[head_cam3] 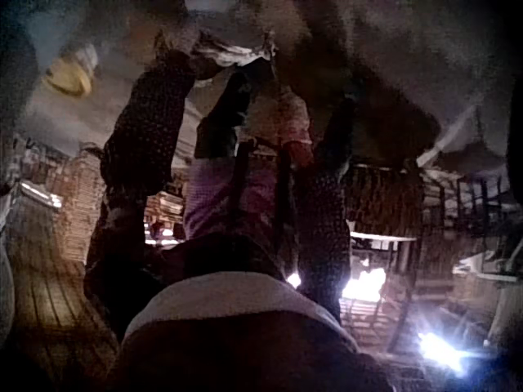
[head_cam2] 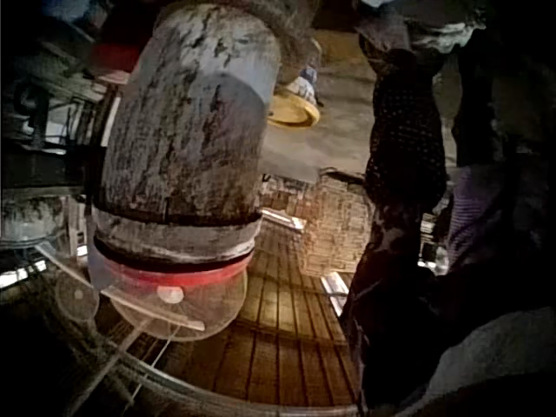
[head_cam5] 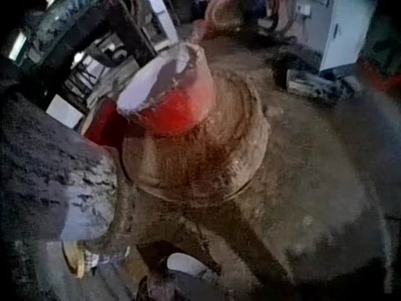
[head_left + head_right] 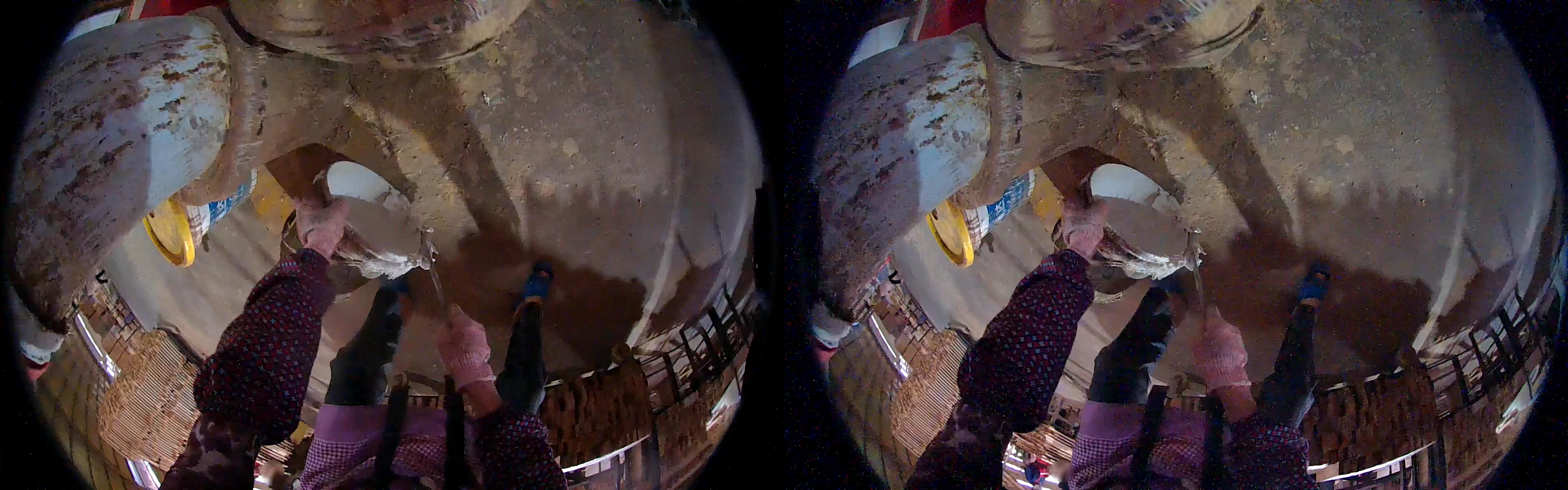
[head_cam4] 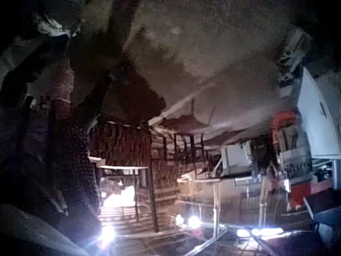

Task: The person scrapes the interior of a white bucket with a metal scraper, collecting residue into a smaller container. They then pour the collected material into a larger bucket and continue scraping another bucket.

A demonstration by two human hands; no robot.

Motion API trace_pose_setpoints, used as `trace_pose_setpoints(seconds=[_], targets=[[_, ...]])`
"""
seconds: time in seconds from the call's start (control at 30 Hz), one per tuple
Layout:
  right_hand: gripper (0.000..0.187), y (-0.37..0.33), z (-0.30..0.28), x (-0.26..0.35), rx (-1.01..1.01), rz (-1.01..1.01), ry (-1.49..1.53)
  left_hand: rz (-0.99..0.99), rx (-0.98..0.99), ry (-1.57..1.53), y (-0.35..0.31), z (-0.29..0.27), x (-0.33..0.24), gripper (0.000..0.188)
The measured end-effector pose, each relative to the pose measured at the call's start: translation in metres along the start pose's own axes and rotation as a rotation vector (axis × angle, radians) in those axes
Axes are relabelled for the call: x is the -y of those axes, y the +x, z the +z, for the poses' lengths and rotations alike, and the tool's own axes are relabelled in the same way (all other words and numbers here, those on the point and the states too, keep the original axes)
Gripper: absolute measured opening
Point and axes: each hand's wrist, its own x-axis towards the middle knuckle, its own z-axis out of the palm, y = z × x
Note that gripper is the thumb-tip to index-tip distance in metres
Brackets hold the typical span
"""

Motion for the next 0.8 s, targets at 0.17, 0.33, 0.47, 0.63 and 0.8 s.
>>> trace_pose_setpoints(seconds=[0.17,0.33,0.47,0.63,0.8], targets=[[0.036,-0.003,0.115,-0.108,-0.223,-0.071,0.477,-0.062,0.021,-0.502,0.006,0.004,0.015,0.034],[0.034,0.01,0.084,-0.167,0.184,0.079,0.394,-0.189,0.112,-0.437,0.011,-0.035,-0.001,0.045],[0.034,0.024,0.105,-0.206,0.221,0.0,0.552,-0.177,0.232,-0.55,0.033,-0.056,0.002,0.051],[0.029,0.01,0.036,-0.15,0.098,-0.076,-0.055,0.175,0.034,-0.724,-0.007,-0.01,0.035,0.046],[0.022,-0.034,-0.058,-0.105,-0.001,-0.234,-0.129,-0.139,-0.082,-0.35,-0.033,0.015,0.007,0.059]])
